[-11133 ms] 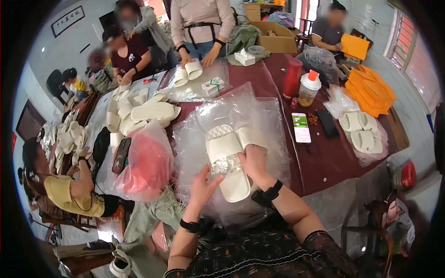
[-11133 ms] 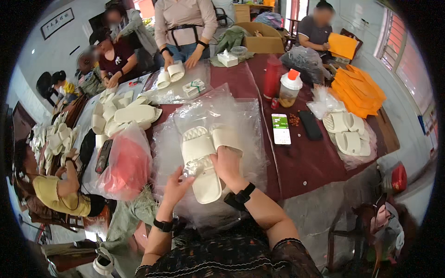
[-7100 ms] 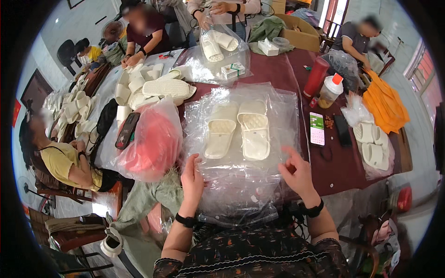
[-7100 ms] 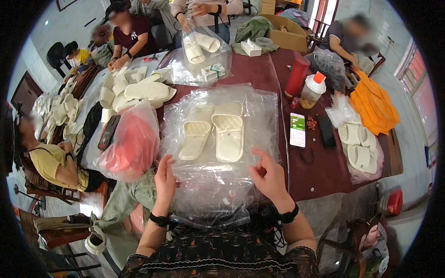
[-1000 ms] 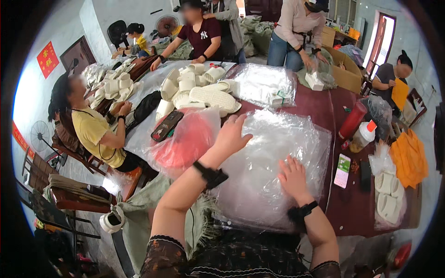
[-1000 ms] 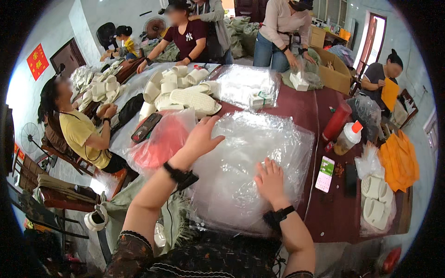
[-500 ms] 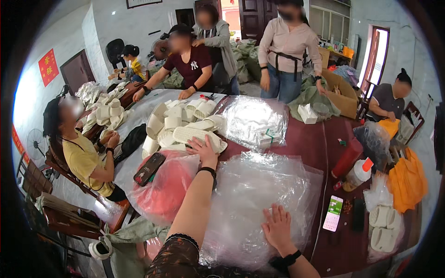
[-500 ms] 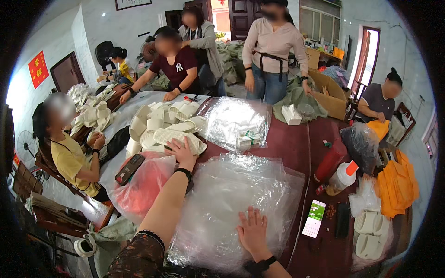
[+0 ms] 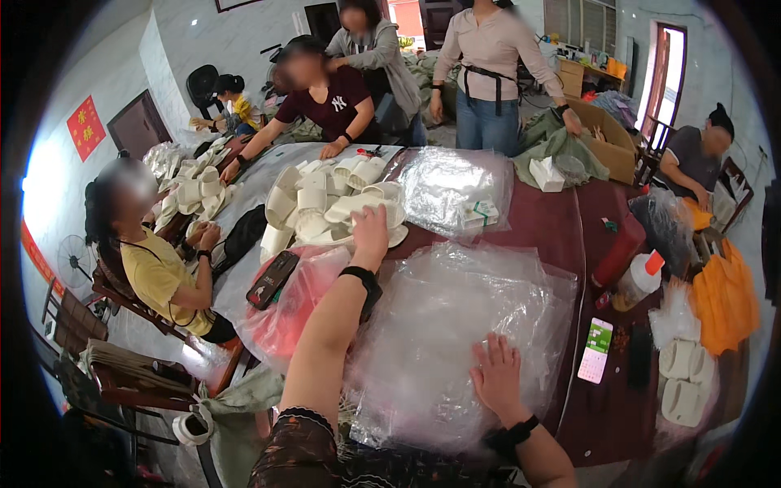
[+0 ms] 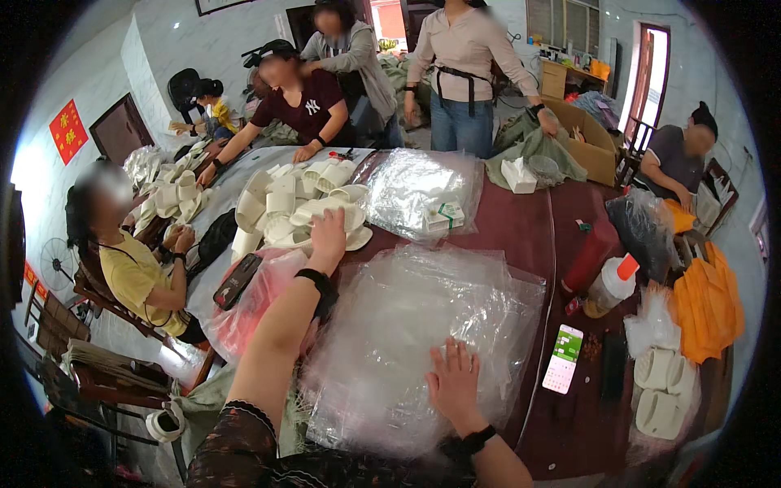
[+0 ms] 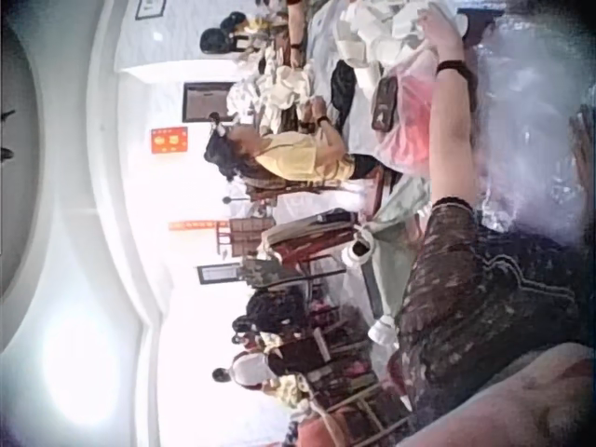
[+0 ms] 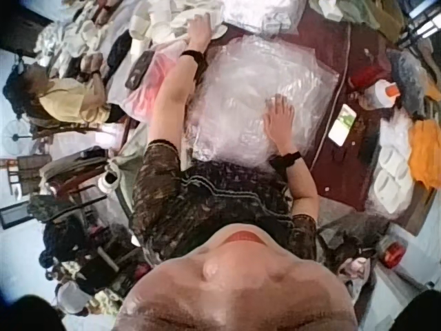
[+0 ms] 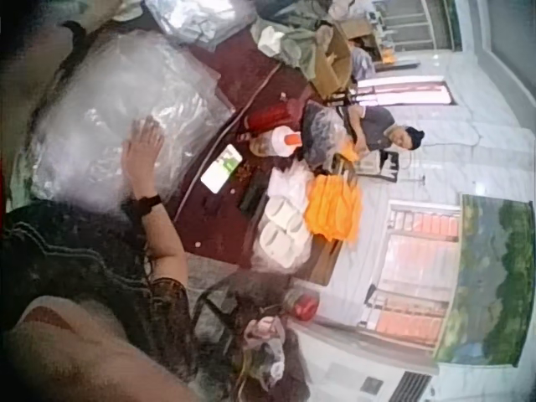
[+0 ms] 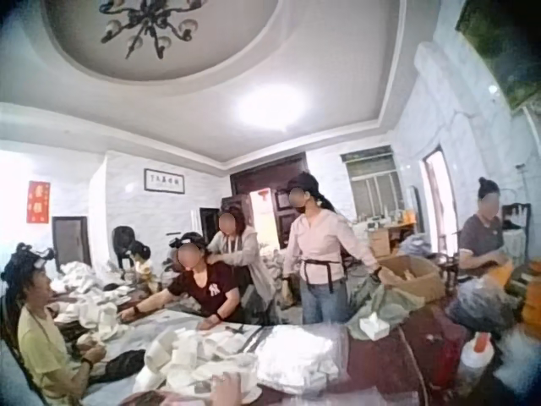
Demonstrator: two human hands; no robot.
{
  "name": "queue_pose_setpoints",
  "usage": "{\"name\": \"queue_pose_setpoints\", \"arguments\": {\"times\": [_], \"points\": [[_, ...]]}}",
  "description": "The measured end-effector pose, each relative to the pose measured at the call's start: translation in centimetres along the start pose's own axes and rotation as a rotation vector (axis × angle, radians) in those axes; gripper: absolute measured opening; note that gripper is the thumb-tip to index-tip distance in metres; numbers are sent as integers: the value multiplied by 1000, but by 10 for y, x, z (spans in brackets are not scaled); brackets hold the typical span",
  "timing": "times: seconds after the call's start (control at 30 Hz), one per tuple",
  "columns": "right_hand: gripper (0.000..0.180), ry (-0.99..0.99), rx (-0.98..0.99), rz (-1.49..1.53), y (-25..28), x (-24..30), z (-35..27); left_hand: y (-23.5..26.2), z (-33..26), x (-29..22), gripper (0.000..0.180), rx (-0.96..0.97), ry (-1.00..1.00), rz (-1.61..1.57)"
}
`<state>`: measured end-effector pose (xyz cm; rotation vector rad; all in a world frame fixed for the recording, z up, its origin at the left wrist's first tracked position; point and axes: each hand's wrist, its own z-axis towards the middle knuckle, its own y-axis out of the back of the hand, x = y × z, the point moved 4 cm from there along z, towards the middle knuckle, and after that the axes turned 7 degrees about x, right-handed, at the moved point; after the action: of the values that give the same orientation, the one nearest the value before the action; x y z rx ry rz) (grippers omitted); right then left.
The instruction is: The recorder is packing pairs of white sandals into individual plastic bags within a shoe factory setting.
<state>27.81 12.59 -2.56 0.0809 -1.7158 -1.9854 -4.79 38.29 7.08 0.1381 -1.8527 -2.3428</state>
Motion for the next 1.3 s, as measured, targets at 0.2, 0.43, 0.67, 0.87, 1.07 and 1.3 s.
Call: {"name": "queue_pose_setpoints", "arguments": {"times": [0.2, 0.43, 0.67, 0.87, 1.07, 1.3], "points": [[55, 35, -51, 5, -3, -1, -1, 133, -27, 1, 49, -578, -315, -405], [54, 10, -24, -5, -8, -2, -3, 202, -52, 1, 49, -434, -268, -1265], [49, 14, -53, -2, -9, -3, -3, 224, -95, -36, 26, -82, -463, -1808], [47, 42, -76, 79, -5, -6, -2, 148, -152, -92, 31, 643, -288, -2155], [55, -79, -24, 195, -9, -8, -6, 6, -176, -95, 48, 819, -49, -1672], [57, -105, 30, 151, -12, -11, -5, 21, -196, -31, 62, -56, -356, -279]]}}
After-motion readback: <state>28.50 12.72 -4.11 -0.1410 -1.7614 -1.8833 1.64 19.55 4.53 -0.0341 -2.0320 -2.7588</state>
